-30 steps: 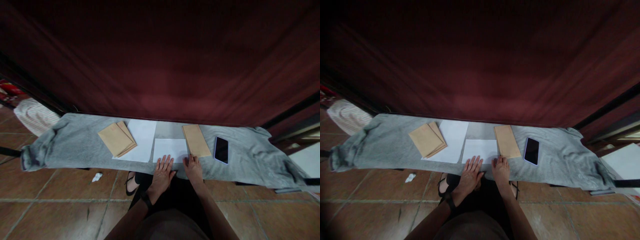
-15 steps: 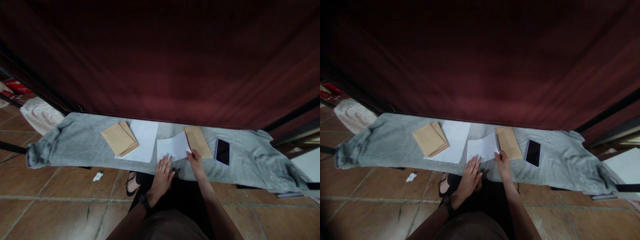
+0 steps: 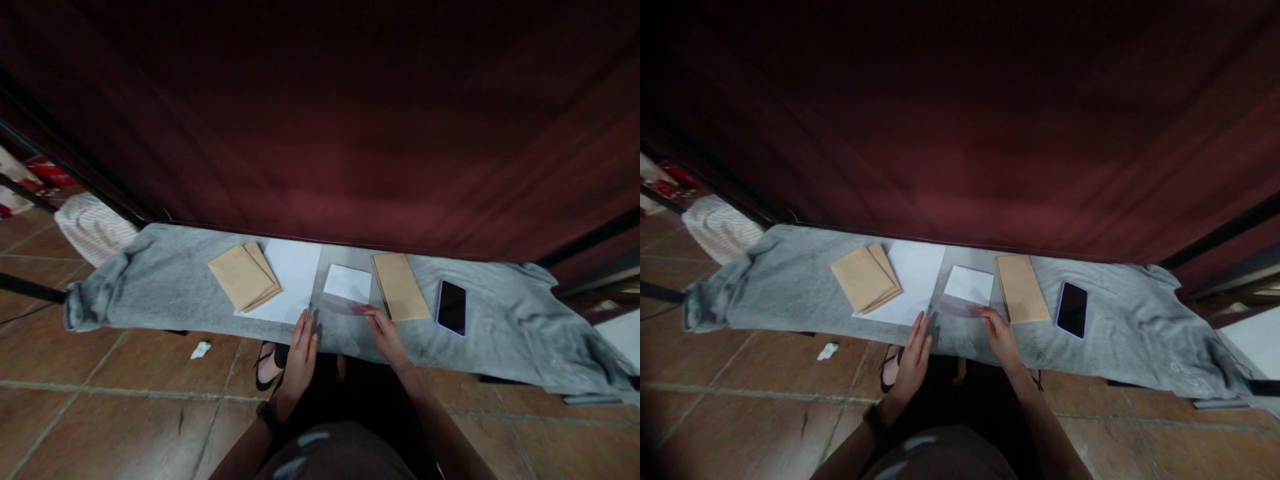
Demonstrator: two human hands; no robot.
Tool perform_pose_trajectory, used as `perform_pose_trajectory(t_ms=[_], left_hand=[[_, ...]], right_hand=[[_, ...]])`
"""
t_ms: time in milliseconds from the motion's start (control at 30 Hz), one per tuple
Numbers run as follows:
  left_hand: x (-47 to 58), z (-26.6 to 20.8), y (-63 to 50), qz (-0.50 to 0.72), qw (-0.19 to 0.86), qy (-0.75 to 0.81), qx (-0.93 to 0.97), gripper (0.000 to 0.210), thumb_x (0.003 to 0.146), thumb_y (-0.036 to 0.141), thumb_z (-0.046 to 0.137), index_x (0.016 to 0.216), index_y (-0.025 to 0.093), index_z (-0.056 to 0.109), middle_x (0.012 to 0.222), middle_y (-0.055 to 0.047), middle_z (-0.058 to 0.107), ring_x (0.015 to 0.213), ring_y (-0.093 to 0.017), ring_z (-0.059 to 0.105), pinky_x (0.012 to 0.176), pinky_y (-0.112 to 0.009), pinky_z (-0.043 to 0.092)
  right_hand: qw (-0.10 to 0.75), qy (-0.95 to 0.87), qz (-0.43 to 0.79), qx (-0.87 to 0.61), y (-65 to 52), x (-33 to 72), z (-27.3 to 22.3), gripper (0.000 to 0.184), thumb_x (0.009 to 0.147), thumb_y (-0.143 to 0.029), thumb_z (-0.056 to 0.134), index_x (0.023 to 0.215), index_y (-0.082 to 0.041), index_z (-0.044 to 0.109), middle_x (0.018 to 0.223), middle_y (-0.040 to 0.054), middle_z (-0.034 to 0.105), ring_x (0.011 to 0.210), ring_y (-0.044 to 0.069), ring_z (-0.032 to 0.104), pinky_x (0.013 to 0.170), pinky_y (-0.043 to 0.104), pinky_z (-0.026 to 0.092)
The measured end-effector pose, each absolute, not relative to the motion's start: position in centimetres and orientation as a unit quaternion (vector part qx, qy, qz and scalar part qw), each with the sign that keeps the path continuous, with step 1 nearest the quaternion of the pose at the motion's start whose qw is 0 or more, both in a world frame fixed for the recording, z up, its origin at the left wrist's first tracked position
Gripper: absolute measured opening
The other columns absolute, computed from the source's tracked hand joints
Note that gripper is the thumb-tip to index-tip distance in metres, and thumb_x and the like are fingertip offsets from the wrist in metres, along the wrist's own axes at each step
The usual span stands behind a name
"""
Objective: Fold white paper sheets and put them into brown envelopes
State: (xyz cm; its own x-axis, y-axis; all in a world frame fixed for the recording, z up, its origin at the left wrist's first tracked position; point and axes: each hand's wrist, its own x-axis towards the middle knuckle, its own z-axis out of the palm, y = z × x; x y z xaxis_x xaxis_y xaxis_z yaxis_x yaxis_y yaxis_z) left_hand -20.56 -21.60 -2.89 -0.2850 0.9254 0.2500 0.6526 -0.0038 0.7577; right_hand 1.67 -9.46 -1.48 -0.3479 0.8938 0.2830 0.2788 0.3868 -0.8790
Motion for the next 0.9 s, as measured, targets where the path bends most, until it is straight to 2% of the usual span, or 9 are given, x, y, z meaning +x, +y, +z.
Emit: perform_pose_trajectory(t_ms=[133,267,400,533,733,900], left_hand=[[-21.7,-2.1,-21.3,0.428,0.175,0.678,0.572,0.047,0.106,0.035,0.035,0.153,0.028,0.038,0.161,-0.006,0.036,0.149,-0.021,0.033,0.125,-0.048,0.027],[-21.6,-0.3,-18.5,0.378,0.209,0.611,0.664,0.044,0.106,0.037,0.035,0.147,0.026,0.048,0.156,-0.007,0.046,0.145,-0.021,0.040,0.122,-0.046,0.033],[-19.0,0.7,-14.3,0.236,0.215,0.514,0.796,0.046,0.106,0.042,0.034,0.148,0.026,0.047,0.161,-0.004,0.038,0.151,-0.019,0.028,0.125,-0.044,0.026],[-15.7,-0.7,-10.6,0.160,0.190,0.498,0.831,0.050,0.106,0.043,0.035,0.149,0.022,0.046,0.160,-0.006,0.039,0.152,-0.019,0.027,0.125,-0.043,0.023],[-16.2,-3.3,-7.6,0.165,0.134,0.542,0.813,0.050,0.105,0.040,0.035,0.150,0.022,0.044,0.161,-0.006,0.037,0.151,-0.020,0.029,0.125,-0.044,0.023],[-19.0,-3.7,-7.4,0.188,0.102,0.608,0.765,0.053,0.104,0.038,0.034,0.152,0.016,0.040,0.161,-0.011,0.036,0.152,-0.023,0.027,0.125,-0.046,0.023]], right_hand=[[0.355,-0.770,0.354,-0.396,-11.2,3.3,-4.2,0.018,0.100,-0.030,0.050,0.106,-0.029,0.068,0.124,0.0023,0.072,0.127,0.021,0.060,0.113,0.045,0.045],[0.306,-0.814,0.333,-0.363,-12.1,4.3,-4.7,0.024,0.100,-0.021,0.050,0.115,-0.029,0.066,0.125,0.0020,0.072,0.127,0.020,0.060,0.117,0.050,0.041],[0.285,-0.848,0.293,-0.339,-12.3,4.5,-4.9,0.035,0.093,-0.009,0.050,0.119,-0.026,0.066,0.129,0.0042,0.070,0.128,0.020,0.059,0.119,0.051,0.039],[0.268,-0.872,0.239,-0.334,-12.3,4.4,-4.8,0.050,0.086,-0.003,0.052,0.128,-0.026,0.066,0.132,0.0057,0.068,0.128,0.021,0.060,0.118,0.051,0.040],[0.234,-0.886,0.226,-0.331,-12.2,4.5,-4.6,0.055,0.088,-0.005,0.052,0.136,-0.031,0.062,0.139,0.0026,0.064,0.130,0.020,0.059,0.119,0.051,0.039],[0.230,-0.886,0.235,-0.326,-12.1,4.6,-4.8,0.054,0.091,-0.005,0.051,0.137,-0.032,0.060,0.140,0.0018,0.063,0.131,0.020,0.057,0.119,0.052,0.038]])
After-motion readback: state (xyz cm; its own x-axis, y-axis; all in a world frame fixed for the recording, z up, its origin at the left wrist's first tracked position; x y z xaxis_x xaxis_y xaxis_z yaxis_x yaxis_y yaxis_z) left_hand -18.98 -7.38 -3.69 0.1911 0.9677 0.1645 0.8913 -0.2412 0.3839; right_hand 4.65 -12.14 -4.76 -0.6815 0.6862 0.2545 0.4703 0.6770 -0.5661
